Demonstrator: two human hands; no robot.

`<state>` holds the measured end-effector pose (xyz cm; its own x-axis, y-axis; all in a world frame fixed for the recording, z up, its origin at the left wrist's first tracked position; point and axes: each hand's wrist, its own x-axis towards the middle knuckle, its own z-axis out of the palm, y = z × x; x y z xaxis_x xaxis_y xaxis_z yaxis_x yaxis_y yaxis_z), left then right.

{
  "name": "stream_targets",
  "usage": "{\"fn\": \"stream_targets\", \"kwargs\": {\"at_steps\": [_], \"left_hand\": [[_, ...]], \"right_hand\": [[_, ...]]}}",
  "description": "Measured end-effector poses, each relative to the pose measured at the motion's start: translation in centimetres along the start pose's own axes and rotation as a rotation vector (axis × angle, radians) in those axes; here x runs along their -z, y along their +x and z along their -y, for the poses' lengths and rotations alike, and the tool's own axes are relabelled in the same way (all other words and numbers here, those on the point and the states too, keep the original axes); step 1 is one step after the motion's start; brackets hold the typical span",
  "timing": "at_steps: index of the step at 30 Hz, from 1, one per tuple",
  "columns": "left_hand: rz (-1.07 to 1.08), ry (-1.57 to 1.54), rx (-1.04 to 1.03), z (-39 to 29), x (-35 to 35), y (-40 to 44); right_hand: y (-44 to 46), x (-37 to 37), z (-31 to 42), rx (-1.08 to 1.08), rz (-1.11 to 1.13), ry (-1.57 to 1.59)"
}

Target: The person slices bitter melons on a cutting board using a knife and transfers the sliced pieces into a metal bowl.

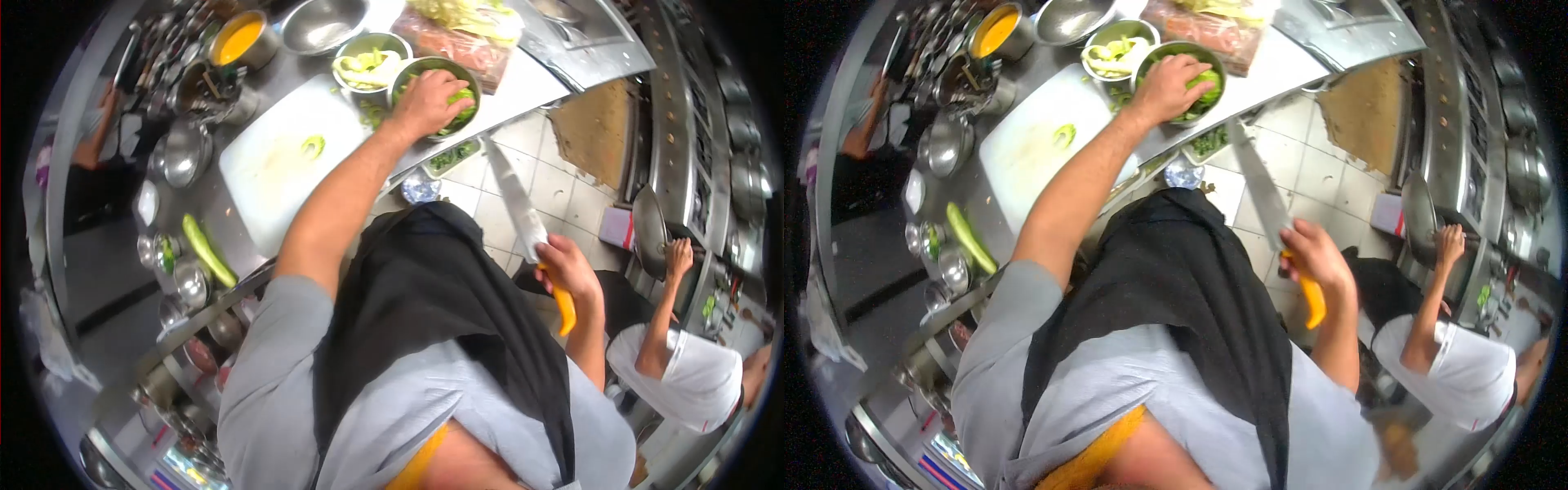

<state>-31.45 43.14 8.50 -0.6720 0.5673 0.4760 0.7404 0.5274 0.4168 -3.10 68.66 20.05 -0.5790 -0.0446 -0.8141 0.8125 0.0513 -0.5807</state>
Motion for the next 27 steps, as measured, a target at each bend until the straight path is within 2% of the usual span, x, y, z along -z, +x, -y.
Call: {"fn": "stream_targets", "kwargs": {"at_steps": [2, 4, 5, 6, 8, 9, 11, 13, 15, 18, 20, 21, 22, 24, 25, 27], "left_hand": [[-0.3, -0.183, 0.028, 0.0, 1.7, -0.8], [-0.374, -0.02, 0.231, 2.0, 5.3, -3.7], [-0.353, 0.063, 0.353, 5.1, 6.5, -6.2], [-0.342, 0.077, 0.536, 7.6, 7.9, -9.2], [0.042, 0.511, 0.828, 9.4, 10.5, -14.8], [0.173, 0.532, 0.857, 11.1, 10.4, -17.5], [0.182, 0.442, 0.891, 10.6, 10.5, -19.0], [0.189, 0.349, 0.922, 10.7, 10.3, -20.0], [0.083, 0.18, 0.887, 11.0, 9.3, -20.3], [-0.093, -0.129, 0.79, 7.2, 8.5, -14.8], [-0.188, -0.287, 0.759, 2.8, 9.1, -9.3], [-0.225, -0.429, 0.618, 3.3, 8.1, -8.2], [-0.256, -0.397, 0.629, 2.8, 7.8, -6.7], [-0.347, -0.195, 0.476, 1.5, 8.7, -5.1], [-0.367, -0.164, 0.497, 2.2, 10.1, -6.3], [-0.387, -0.102, 0.568, 3.8, 12.6, -9.0]], "right_hand": [[0.0, 0.4, -0.4, 0.02, -0.017, 0.017], [0.5, 1.0, -0.9, 0.073, -0.075, 0.075], [0.2, 0.9, -0.2, 0.055, -0.07, 0.084], [0.5, 0.7, 0.0, 0.053, -0.07, 0.089], [1.1, 0.7, 0.5, 0.109, -0.041, 0.051], [1.6, 0.8, 0.7, 0.111, -0.04, 0.048], [3.1, 0.8, 1.3, 0.169, 0.027, -0.126], [3.6, 0.1, 2.6, 0.188, 0.03, -0.159], [4.1, -0.3, 3.4, 0.206, 0.032, -0.194], [5.4, -0.1, 3.2, 0.275, 0.056, -0.224], [6.2, -0.6, 3.1, 0.323, -0.003, -0.177], [6.2, -1.3, 3.8, 0.327, -0.011, -0.178], [7.0, -1.6, 3.5, 0.358, -0.017, -0.121], [8.2, -2.6, 3.5, 0.502, -0.047, -0.119], [8.8, -2.9, 3.5, 0.51, -0.009, -0.135], [9.5, -3.6, 3.3, 0.548, -0.143, -0.183]]}}
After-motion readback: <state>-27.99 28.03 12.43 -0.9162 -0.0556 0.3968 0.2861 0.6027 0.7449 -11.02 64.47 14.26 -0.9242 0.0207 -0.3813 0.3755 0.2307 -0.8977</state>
